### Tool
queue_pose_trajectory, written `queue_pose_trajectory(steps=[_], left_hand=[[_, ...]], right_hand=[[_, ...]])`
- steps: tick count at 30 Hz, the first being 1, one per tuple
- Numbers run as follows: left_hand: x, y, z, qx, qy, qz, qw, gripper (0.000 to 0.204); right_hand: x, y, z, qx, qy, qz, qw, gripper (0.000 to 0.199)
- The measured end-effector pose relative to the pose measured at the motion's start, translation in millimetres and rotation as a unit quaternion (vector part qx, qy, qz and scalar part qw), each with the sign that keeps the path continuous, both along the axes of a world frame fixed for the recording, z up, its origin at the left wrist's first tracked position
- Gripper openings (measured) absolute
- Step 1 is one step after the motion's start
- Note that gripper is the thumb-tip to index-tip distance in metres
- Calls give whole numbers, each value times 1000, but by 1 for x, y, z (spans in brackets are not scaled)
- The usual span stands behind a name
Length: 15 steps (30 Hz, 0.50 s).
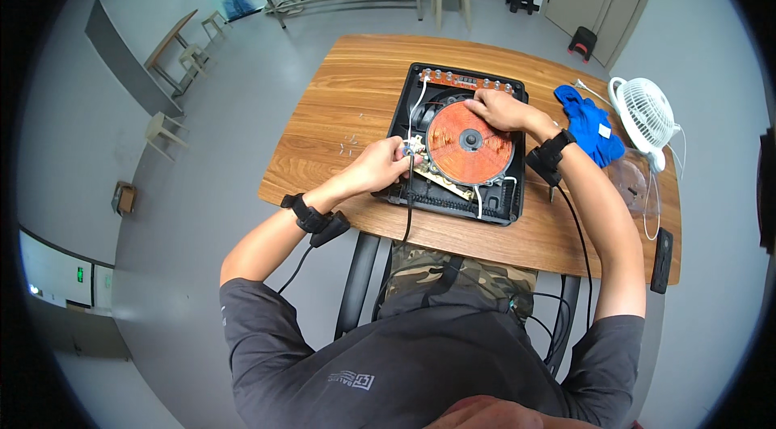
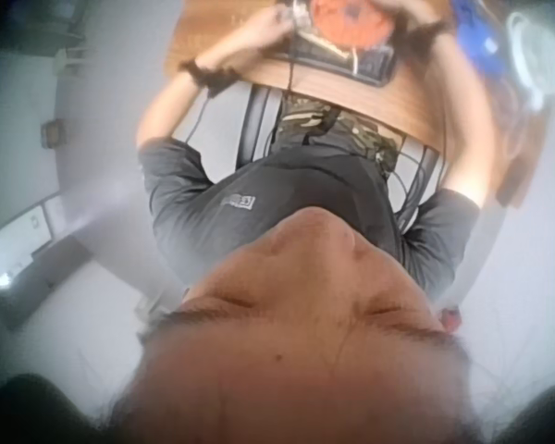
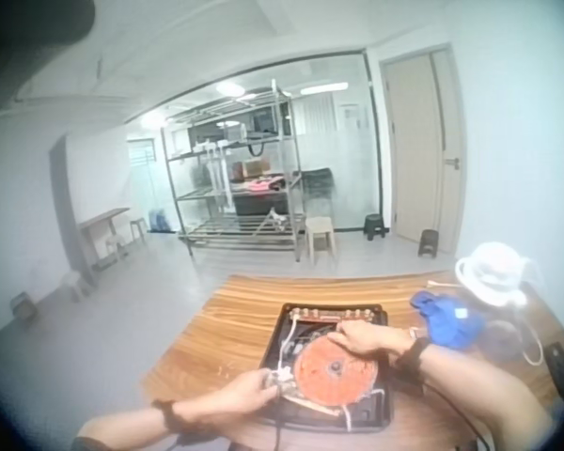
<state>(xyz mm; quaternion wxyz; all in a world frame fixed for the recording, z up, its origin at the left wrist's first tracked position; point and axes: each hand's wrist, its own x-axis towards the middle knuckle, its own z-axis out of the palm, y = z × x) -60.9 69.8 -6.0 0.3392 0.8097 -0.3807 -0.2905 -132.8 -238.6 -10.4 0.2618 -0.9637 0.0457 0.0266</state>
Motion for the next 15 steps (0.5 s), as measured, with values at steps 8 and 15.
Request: queue_pose_trajectory(steps=[8, 15], left_hand=[[18, 4, -29, -178, 197, 36, 963, 21], [12, 12, -30, -251, 251, 70, 932, 30]], right_hand=[[2, 6, 14, 26, -49, -20, 998, 52], [6, 8, 19, 88, -40, -38, 995, 54]])
